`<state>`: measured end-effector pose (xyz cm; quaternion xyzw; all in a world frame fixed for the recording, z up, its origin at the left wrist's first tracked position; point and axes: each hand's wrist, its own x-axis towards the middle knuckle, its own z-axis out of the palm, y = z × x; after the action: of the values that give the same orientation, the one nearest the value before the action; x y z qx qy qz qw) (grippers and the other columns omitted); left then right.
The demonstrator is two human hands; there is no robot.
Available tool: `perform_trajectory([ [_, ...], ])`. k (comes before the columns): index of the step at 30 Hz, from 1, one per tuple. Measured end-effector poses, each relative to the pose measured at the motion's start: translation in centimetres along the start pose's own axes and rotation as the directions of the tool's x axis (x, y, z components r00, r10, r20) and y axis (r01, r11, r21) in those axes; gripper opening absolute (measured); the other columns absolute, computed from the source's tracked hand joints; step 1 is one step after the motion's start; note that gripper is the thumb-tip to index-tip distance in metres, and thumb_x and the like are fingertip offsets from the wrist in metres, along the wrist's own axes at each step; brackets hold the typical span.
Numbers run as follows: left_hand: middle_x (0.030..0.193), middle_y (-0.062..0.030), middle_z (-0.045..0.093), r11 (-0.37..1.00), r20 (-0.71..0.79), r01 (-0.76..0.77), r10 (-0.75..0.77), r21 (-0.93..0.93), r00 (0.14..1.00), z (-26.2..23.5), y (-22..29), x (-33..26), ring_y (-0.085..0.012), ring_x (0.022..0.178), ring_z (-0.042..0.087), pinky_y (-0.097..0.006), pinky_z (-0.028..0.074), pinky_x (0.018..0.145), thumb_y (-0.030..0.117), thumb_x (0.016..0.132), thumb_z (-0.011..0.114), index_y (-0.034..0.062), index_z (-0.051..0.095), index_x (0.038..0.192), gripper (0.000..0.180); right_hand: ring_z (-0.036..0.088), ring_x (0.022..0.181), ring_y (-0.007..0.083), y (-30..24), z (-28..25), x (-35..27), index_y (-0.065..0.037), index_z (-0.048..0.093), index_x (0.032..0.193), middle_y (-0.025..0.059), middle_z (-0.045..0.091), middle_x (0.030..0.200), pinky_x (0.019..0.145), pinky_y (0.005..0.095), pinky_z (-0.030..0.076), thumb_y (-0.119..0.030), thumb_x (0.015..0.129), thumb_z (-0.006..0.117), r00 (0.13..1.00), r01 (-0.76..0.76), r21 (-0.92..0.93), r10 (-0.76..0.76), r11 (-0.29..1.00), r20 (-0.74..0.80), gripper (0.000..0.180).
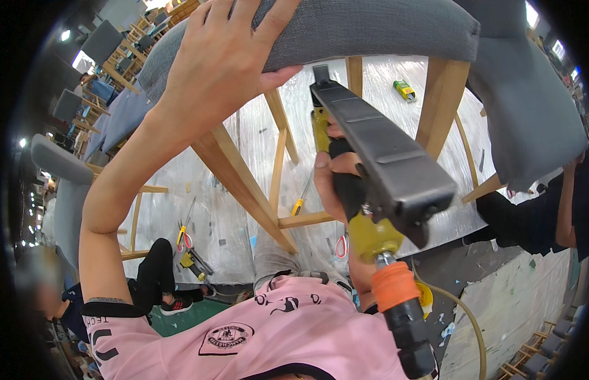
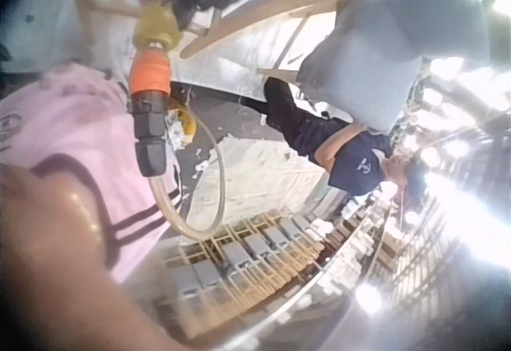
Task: The person attaches gray fabric to a wooden chair frame using a staple gun, then trims excess fabric with scissors and smooths the surface. The person repeats this process on multiple chairs in a workshop setting.
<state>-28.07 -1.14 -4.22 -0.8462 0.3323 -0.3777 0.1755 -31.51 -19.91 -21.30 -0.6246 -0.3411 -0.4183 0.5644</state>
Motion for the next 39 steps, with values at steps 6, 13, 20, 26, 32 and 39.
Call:
perform_trajectory([
  [6,0.141,-0.0284,0.046,1.0,-0.014,-0.011,0.011,0.006,1.0,-0.6,0.8,0.0,-0.0411,0.122,0.05,-0.055,0.042,0.103,0.038,0.075,0.086,-0.0018,0.035,0.155,0.103,0.063,0.117,0.0329,-0.6,1.5,-0.9,-0.009,0.053,0.088,0.0158,0.061,0.118,0.105,0.0499,0.049,0.003,0.087,0.075,0.985,-0.158,0.038,0.16,0.987,-0.071,0.026],
  [13,0.147,-0.0191,0.048,0.988,-0.094,0.05,-0.036,0.145,0.995,1.3,1.2,-0.9,-0.0382,0.127,0.052,-0.052,0.044,0.106,0.045,0.071,0.089,0.0121,0.034,0.16,0.11,0.067,0.085,0.0128,0.5,2.3,-1.5,-0.006,0.063,0.107,0.0045,0.066,0.103,0.072,0.0257,0.054,-0.009,0.074,0.08,0.978,-0.165,-0.026,0.16,0.986,-0.136,0.038],
  [20,0.146,-0.0168,0.048,0.984,-0.153,0.087,-0.063,0.154,0.986,1.9,1.0,-0.6,-0.0363,0.124,0.052,-0.05,0.043,0.104,0.028,0.064,0.092,0.0143,0.029,0.163,0.118,0.064,0.112,0.0263,-0.4,2.1,-0.4,-0.002,0.063,0.096,0.0129,0.068,0.11,0.115,0.0499,0.033,-0.016,0.078,0.064,0.939,-0.344,0.169,0.34,0.924,0.048,0.023],
  [26,0.148,-0.0202,0.047,0.986,-0.032,0.058,-0.054,0.159,0.998,1.3,0.3,-0.8,-0.0387,0.128,0.051,-0.051,0.043,0.106,0.032,0.072,0.089,0.0123,0.02,0.165,0.117,0.067,0.102,0.0262,-0.7,4.2,-0.6,0.0,0.066,0.103,0.014,0.067,0.104,0.104,0.0453,0.049,0.0,0.075,0.069,0.962,-0.231,0.132,0.246,0.964,-0.119,0.028],
  [32,0.159,-0.0312,0.037,0.808,0.188,0.359,-0.306,-0.467,0.933,0.7,-7.9,1.9,-0.05,0.141,0.045,-0.055,0.043,0.113,0.081,0.079,0.066,0.0052,0.021,0.164,0.122,0.068,0.102,0.0236,-1.3,3.1,1.3,-0.009,0.063,0.09,0.0078,0.069,0.105,0.091,0.0364,0.055,0.004,0.075,0.075,0.997,0.018,-0.044,-0.021,0.999,-0.08,0.023],
  [39,0.138,-0.0263,0.061,0.893,0.232,0.336,-0.274,-0.299,0.934,1.6,-7.1,0.8,-0.0445,0.117,0.066,-0.048,0.054,0.1,0.09,0.079,0.055,0.0032,0.038,0.157,0.118,0.063,0.119,0.0306,0.1,3.2,2.8,-0.008,0.056,0.091,0.0141,0.061,0.12,0.107,0.0489,0.048,0.007,0.084,0.071,0.999,0.047,0.091,-0.049,0.995,0.024,0.022],
])
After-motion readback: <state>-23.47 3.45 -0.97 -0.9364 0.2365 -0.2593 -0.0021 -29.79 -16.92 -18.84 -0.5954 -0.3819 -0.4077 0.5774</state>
